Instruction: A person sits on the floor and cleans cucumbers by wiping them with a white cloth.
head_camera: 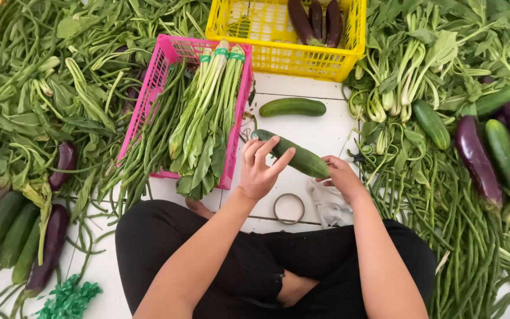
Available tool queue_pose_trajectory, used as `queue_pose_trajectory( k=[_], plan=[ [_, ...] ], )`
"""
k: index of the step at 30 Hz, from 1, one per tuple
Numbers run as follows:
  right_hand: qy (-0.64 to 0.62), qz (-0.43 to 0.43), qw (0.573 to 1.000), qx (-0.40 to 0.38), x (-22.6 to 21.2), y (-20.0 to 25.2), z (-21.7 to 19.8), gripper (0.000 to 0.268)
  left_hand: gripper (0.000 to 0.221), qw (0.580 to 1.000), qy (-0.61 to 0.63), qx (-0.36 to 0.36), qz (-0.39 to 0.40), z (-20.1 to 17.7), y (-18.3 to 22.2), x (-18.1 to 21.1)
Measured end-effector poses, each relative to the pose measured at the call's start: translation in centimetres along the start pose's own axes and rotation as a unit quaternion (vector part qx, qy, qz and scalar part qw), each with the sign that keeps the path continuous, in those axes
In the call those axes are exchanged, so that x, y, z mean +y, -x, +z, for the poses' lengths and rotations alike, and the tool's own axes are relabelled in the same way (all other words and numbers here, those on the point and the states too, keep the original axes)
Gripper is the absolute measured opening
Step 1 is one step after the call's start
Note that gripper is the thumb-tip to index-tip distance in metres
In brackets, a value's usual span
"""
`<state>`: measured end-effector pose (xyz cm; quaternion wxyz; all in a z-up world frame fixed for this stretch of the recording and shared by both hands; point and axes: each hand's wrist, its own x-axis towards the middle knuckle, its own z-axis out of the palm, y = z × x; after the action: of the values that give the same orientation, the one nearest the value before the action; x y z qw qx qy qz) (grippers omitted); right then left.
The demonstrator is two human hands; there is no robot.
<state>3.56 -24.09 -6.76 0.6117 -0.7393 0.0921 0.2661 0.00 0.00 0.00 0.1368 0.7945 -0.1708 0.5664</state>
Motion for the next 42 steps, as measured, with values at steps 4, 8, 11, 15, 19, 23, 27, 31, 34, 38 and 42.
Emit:
queue_pose_trajectory(
  k=[4, 8, 11, 15, 19, 23, 27, 31, 34, 38, 42],
  plan=[
    [0.006, 0.003, 1.0, 0.002, 0.1, -0.3, -0.1, 0.025, 0.023, 1.0, -0.003, -0.017, -0.01, -0.1, -0.2, -0.2],
    [0.012, 0.0, 1.0, 0.001, -2.1, 1.8, 0.5, 0.029, 0.043, 0.981, 0.018, -0.174, -0.082, -0.2, 0.2, -0.1],
    [0.016, 0.006, 1.0, 0.006, -2.8, 2.2, 0.8, 0.029, 0.052, 0.95, 0.011, -0.288, -0.123, 0.3, 2.1, -0.2],
    [0.015, 0.013, 1.0, 0.004, -2.2, 1.6, 0.6, 0.029, 0.047, 0.882, -0.031, -0.459, -0.105, 0.2, 3.9, -0.7],
    [0.015, 0.008, 1.0, 0.003, -1.6, 0.9, 0.5, 0.032, 0.047, 0.829, 0.014, -0.542, -0.14, 1.2, 5.4, -0.7],
    [0.03, 0.013, 0.999, 0.02, -0.7, 0.2, -0.5, 0.027, 0.045, 0.866, 0.003, -0.484, -0.127, 2.9, 5.6, -0.5],
    [0.025, 0.008, 0.999, 0.03, -0.4, -0.4, -0.6, 0.027, 0.049, 0.904, -0.063, -0.416, -0.08, 5.7, 4.7, -1.3],
    [0.021, 0.011, 0.999, 0.026, 0.0, -0.9, -0.3, 0.028, 0.048, 0.921, -0.087, -0.377, -0.045, 8.5, 2.7, -1.9],
    [0.029, 0.018, 0.999, 0.02, -0.4, -0.9, -0.2, 0.03, 0.053, 0.932, -0.105, -0.346, -0.032, 10.4, 2.2, -2.4],
    [0.031, 0.015, 0.999, 0.011, 0.0, -1.7, -0.2, 0.032, 0.049, 0.943, -0.095, -0.315, -0.054, 13.2, 4.8, -3.3],
    [0.029, 0.01, 1.0, 0.005, 0.0, -1.6, -0.4, 0.032, 0.051, 0.931, -0.109, -0.337, -0.084, 14.5, 7.7, -2.9]
  ],
)
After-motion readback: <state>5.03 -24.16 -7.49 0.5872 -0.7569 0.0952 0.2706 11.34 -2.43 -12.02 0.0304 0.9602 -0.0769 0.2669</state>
